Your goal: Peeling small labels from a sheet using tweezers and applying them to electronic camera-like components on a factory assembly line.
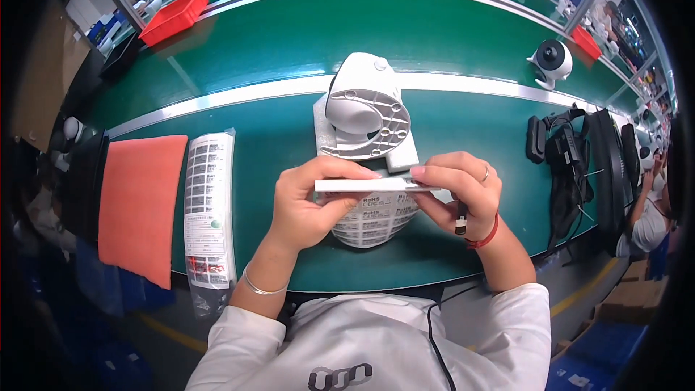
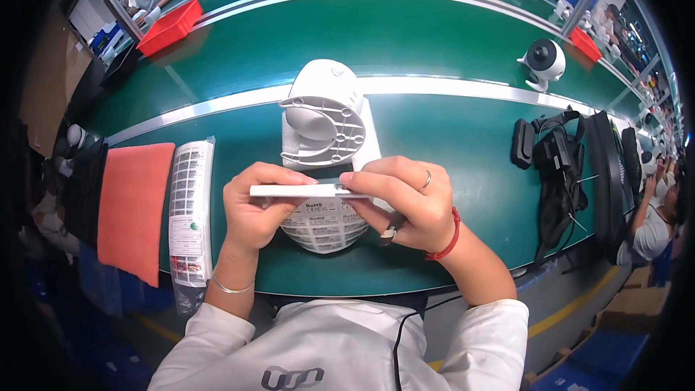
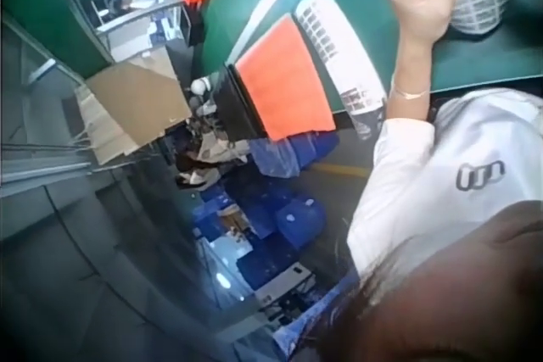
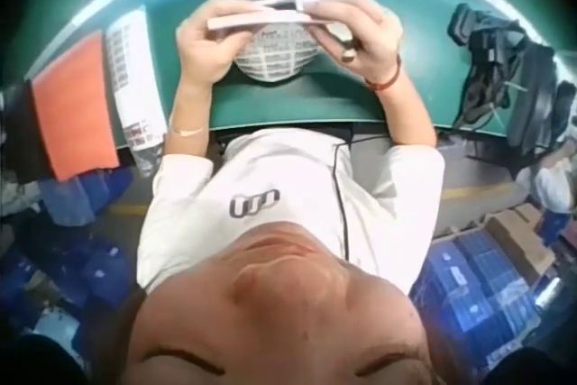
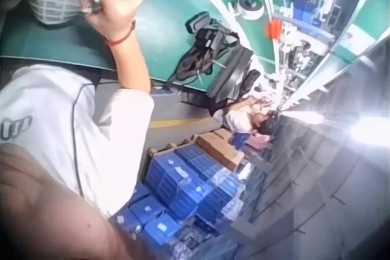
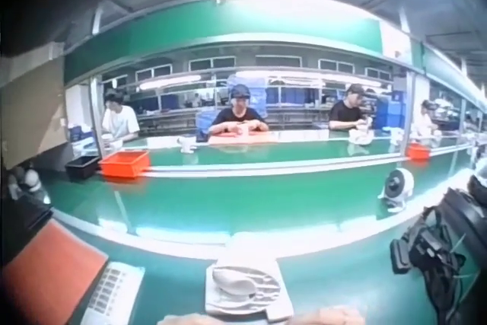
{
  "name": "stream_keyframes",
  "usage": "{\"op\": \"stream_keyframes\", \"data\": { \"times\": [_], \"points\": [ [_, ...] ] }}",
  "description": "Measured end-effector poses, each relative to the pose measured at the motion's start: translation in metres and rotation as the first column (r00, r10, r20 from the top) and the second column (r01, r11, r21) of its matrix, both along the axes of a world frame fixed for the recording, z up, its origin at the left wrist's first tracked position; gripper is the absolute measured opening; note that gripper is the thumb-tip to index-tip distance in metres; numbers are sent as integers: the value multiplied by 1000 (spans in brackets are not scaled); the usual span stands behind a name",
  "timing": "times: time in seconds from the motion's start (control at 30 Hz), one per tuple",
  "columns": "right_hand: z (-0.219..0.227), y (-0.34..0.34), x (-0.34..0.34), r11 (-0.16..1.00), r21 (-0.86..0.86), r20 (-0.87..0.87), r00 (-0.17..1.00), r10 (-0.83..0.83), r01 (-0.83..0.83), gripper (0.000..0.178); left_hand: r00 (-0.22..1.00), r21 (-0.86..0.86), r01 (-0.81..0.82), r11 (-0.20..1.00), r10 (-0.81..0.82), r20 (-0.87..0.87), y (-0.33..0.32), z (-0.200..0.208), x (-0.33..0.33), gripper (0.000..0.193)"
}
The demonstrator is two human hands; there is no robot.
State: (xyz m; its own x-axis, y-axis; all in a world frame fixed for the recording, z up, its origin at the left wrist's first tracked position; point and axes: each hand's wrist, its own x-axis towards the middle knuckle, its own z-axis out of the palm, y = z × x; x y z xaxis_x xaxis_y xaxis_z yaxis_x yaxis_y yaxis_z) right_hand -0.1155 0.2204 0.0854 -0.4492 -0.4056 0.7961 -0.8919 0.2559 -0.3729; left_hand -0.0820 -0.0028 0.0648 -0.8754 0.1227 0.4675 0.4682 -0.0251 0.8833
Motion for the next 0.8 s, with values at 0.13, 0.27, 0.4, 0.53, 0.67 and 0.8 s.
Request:
{"op": "stream_keyframes", "data": {
  "times": [0.13,0.27,0.4,0.53,0.67,0.8],
  "points": [
    [-4,-1,-1,997,-56,80,995,56,-52,25,989,-75,44,996,-54,-140,-3,-1,-7,25],
    [-11,1,-4,993,-44,134,984,116,-111,14,997,-111,52,992,-46,57,-7,1,-3,26],
    [-14,-1,1,993,21,257,960,109,-118,11,965,-71,49,996,-29,262,-7,6,-1,29],
    [-19,-6,5,998,19,383,922,55,-67,10,960,-166,21,986,27,280,-8,6,-4,28],
    [-28,-4,4,994,-65,499,860,106,-85,16,968,-217,24,976,32,249,-5,7,-5,28],
    [-23,-3,0,997,-54,507,859,73,-53,10,966,-177,-3,984,49,255,-8,5,-6,29]
  ]
}}
